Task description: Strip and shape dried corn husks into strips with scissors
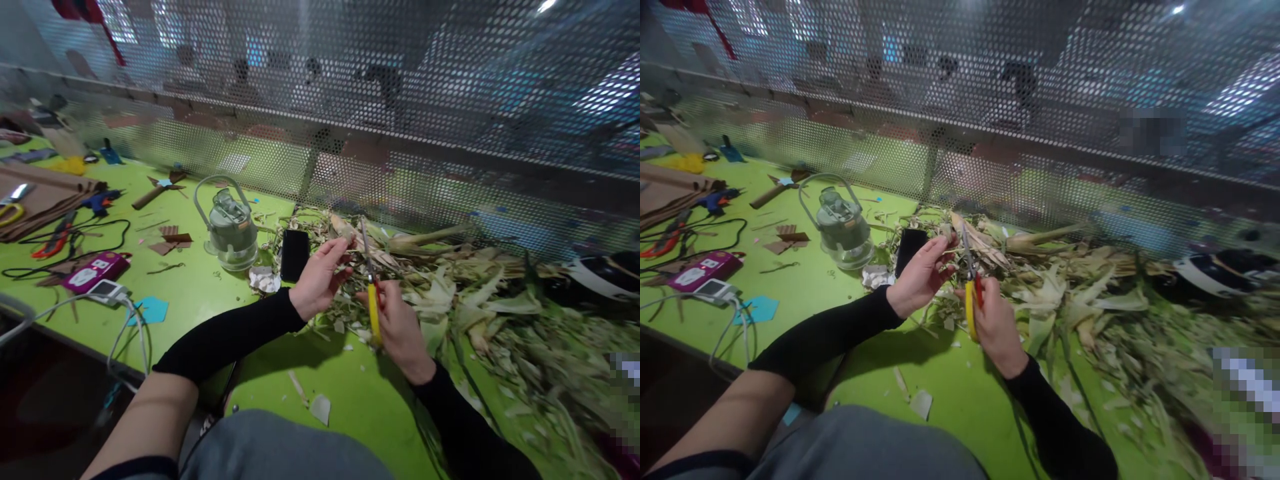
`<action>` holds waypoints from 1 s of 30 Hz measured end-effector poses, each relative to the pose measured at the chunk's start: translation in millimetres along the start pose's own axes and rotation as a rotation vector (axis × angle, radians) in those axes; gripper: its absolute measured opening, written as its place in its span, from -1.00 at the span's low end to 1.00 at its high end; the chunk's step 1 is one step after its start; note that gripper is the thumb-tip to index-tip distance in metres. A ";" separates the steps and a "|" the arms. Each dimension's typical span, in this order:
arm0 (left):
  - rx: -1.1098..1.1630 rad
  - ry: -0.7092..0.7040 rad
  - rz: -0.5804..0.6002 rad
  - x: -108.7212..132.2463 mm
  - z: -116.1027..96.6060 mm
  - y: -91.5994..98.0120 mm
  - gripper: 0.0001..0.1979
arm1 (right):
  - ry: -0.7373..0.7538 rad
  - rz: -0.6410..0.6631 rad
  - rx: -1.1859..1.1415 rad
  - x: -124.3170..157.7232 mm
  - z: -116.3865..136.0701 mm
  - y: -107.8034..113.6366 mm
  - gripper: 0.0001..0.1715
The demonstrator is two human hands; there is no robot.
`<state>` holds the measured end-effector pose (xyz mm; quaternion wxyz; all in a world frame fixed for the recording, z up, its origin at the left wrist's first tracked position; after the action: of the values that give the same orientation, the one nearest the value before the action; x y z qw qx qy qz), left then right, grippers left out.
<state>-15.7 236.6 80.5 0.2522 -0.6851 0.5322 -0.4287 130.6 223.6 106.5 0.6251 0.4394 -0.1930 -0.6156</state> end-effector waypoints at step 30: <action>-1.346 -0.390 0.497 51.3 6.5 31.0 -0.77 | 0.355 0.227 -0.047 43.1 42.1 -22.2 -0.73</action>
<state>-22.6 177.9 68.7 -0.0425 -0.6145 0.7647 0.1894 91.6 173.2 98.9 0.7246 0.5019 -0.1137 -0.4584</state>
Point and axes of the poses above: each hand's wrist, its own x-axis away from the middle knuckle, its own y-axis out of the back of the hand, z = x × y, the point moved 10 cm from there along -x, towards the middle knuckle, and after that the axes turned 5 degrees about -z, right-handed, at the moved point
